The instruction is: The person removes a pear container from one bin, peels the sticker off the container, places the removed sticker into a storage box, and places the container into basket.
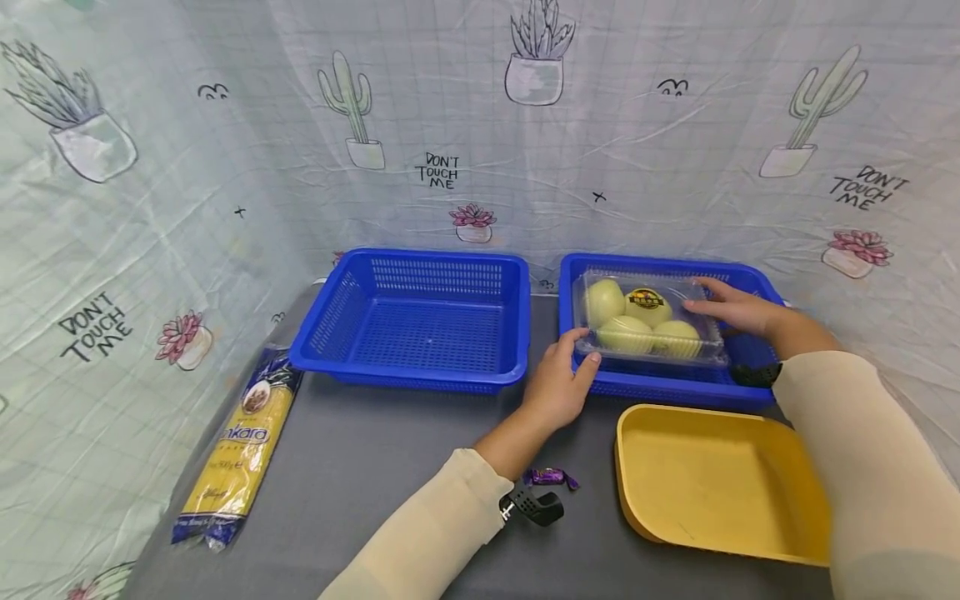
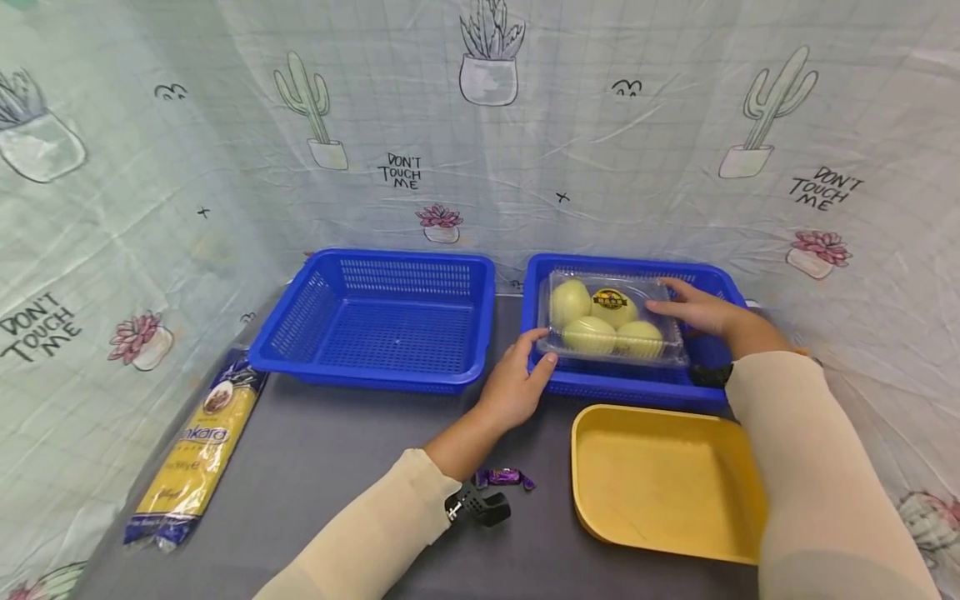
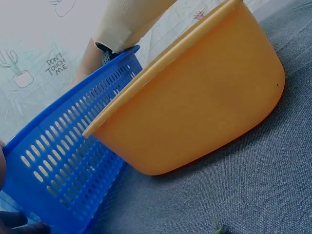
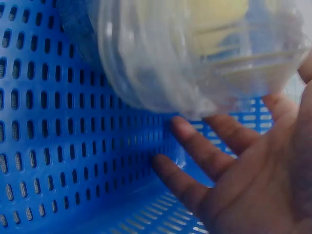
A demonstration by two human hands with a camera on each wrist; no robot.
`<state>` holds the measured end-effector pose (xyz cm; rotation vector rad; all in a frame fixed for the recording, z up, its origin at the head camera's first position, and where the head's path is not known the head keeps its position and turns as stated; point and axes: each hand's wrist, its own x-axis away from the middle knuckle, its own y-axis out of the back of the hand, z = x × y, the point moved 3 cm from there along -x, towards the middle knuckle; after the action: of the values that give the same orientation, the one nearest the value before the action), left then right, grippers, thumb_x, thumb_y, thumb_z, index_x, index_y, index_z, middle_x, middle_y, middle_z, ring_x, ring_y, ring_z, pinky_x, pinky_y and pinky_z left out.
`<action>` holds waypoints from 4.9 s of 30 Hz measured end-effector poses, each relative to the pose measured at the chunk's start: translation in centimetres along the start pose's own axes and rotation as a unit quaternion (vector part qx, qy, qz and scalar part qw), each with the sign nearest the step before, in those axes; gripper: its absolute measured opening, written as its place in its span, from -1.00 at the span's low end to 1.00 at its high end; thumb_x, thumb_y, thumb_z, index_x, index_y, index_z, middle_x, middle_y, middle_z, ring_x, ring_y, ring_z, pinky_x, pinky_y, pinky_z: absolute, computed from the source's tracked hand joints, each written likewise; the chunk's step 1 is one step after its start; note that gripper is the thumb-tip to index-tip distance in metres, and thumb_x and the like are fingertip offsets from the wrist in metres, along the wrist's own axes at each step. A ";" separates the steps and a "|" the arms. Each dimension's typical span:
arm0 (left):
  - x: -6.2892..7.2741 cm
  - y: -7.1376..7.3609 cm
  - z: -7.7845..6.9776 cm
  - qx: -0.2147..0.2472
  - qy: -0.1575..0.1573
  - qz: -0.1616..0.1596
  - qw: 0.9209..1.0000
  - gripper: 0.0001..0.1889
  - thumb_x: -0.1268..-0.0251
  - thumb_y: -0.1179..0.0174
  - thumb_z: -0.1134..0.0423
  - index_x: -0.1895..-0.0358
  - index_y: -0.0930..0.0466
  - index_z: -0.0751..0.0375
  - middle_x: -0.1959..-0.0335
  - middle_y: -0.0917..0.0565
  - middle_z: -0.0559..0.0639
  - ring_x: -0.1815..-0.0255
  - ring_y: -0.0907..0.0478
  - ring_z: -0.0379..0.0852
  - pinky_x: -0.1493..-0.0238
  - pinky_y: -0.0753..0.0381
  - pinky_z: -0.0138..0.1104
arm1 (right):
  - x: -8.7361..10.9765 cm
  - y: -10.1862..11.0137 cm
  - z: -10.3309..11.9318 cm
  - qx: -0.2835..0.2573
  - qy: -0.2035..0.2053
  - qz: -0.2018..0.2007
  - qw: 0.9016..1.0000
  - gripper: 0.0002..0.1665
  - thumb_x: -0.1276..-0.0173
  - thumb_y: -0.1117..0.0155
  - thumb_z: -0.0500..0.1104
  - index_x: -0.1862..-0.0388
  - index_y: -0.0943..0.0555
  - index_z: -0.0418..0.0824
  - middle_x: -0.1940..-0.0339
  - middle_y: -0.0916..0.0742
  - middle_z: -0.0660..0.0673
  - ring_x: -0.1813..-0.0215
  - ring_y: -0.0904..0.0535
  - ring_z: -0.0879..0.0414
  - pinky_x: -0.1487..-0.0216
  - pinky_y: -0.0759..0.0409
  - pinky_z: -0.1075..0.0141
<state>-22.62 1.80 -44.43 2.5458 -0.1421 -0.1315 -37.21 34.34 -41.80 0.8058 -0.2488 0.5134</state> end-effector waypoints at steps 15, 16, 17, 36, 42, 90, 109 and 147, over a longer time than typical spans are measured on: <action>0.1 0.1 -0.2 0.005 0.004 -0.003 1.000 -0.48 -0.74 0.00 -0.07 -0.62 -0.33 -0.14 -0.43 -0.54 0.14 -0.30 -0.60 0.11 -0.26 -0.59 0.09 | 0.0 -1.1 -0.3 -0.188 0.040 0.073 0.979 0.07 -0.80 0.07 0.03 -0.71 0.67 0.07 -0.69 0.57 -0.23 -0.64 0.70 -0.38 -0.44 0.45 -0.59; 0.1 0.0 -0.2 0.005 0.005 -0.004 1.000 -0.49 -0.74 0.00 -0.07 -0.61 -0.33 -0.14 -0.43 -0.53 0.14 -0.30 -0.60 0.11 -0.26 -0.59 0.09 | 0.1 -1.1 -0.3 -0.207 0.045 0.080 0.974 0.05 -0.81 0.09 0.02 -0.71 0.67 0.10 -0.67 0.61 -0.16 -0.62 0.76 -0.34 -0.42 0.50 -0.59; 0.1 0.0 -0.2 0.005 0.005 -0.004 1.000 -0.49 -0.74 0.00 -0.07 -0.61 -0.33 -0.14 -0.43 -0.53 0.14 -0.31 -0.60 0.11 -0.26 -0.59 0.09 | 0.2 -1.1 -0.2 -0.224 0.051 0.085 0.970 0.04 -0.81 0.10 0.00 -0.71 0.67 0.12 -0.66 0.63 -0.12 -0.61 0.80 -0.30 -0.40 0.55 -0.59; 0.1 0.0 -0.2 0.004 0.017 -0.001 1.000 -0.42 -0.73 0.01 -0.13 -0.68 -0.23 -0.22 -0.48 -0.50 0.13 -0.40 -0.55 0.12 -0.34 -0.54 0.10 | 0.3 -0.5 -0.5 -0.262 0.063 0.058 0.961 0.07 -0.73 -0.01 -0.15 -0.78 0.49 0.22 -0.68 0.61 -0.04 -0.64 0.77 -0.24 -0.37 0.54 -0.64; 0.1 0.0 -0.1 0.010 0.011 -0.006 1.000 -0.41 -0.73 -0.01 -0.09 -0.69 -0.20 -0.23 -0.51 -0.49 0.14 -0.41 -0.54 0.12 -0.36 -0.54 0.10 | 0.4 0.0 -0.3 -0.226 0.042 0.045 0.972 -0.04 -0.76 0.08 0.07 -0.78 0.46 0.27 -0.68 0.61 -0.05 -0.63 0.79 -0.26 -0.29 0.51 -0.71; 0.6 0.9 -0.7 -0.004 -0.016 -0.037 0.999 -0.41 -0.72 -0.01 -0.11 -0.65 -0.29 -0.05 -0.69 -0.13 0.23 -0.66 -0.13 0.25 -0.57 -0.23 0.18 | 8.2 1.9 0.4 -0.348 0.119 -0.044 0.929 -0.49 -0.77 0.18 0.03 -0.56 -0.21 0.48 -0.37 -0.33 0.09 0.03 -0.68 0.18 0.10 -0.75 0.24; 3.0 6.1 -4.7 0.137 -0.104 -0.029 0.985 -0.44 -0.75 0.10 -0.08 -0.68 -0.22 -0.17 -0.68 -0.18 -0.01 -0.65 -0.20 0.06 -0.52 -0.33 0.15 | 13.4 -1.6 5.3 -0.411 0.288 0.031 0.864 -0.43 -0.77 0.34 -0.25 -0.64 -0.19 0.08 -0.30 -0.68 -0.04 -0.05 -0.78 0.01 0.09 -0.80 0.07; 13.3 17.5 -0.2 0.109 -0.117 -0.044 0.986 -0.45 -0.76 0.00 0.12 -0.69 -0.22 -0.13 -0.74 0.02 0.05 -0.65 -0.15 0.27 -0.26 -0.49 0.27 | 15.0 -17.1 16.1 -0.417 0.190 -0.112 0.882 -0.26 -0.61 0.03 -0.27 -0.68 -0.08 0.03 -0.35 -0.36 -0.27 -0.16 -0.55 0.03 0.01 -0.74 0.19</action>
<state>-10.73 -14.27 -35.33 2.7486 -0.1413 -0.4734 -15.77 17.59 -35.61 -0.1187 0.0043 0.2865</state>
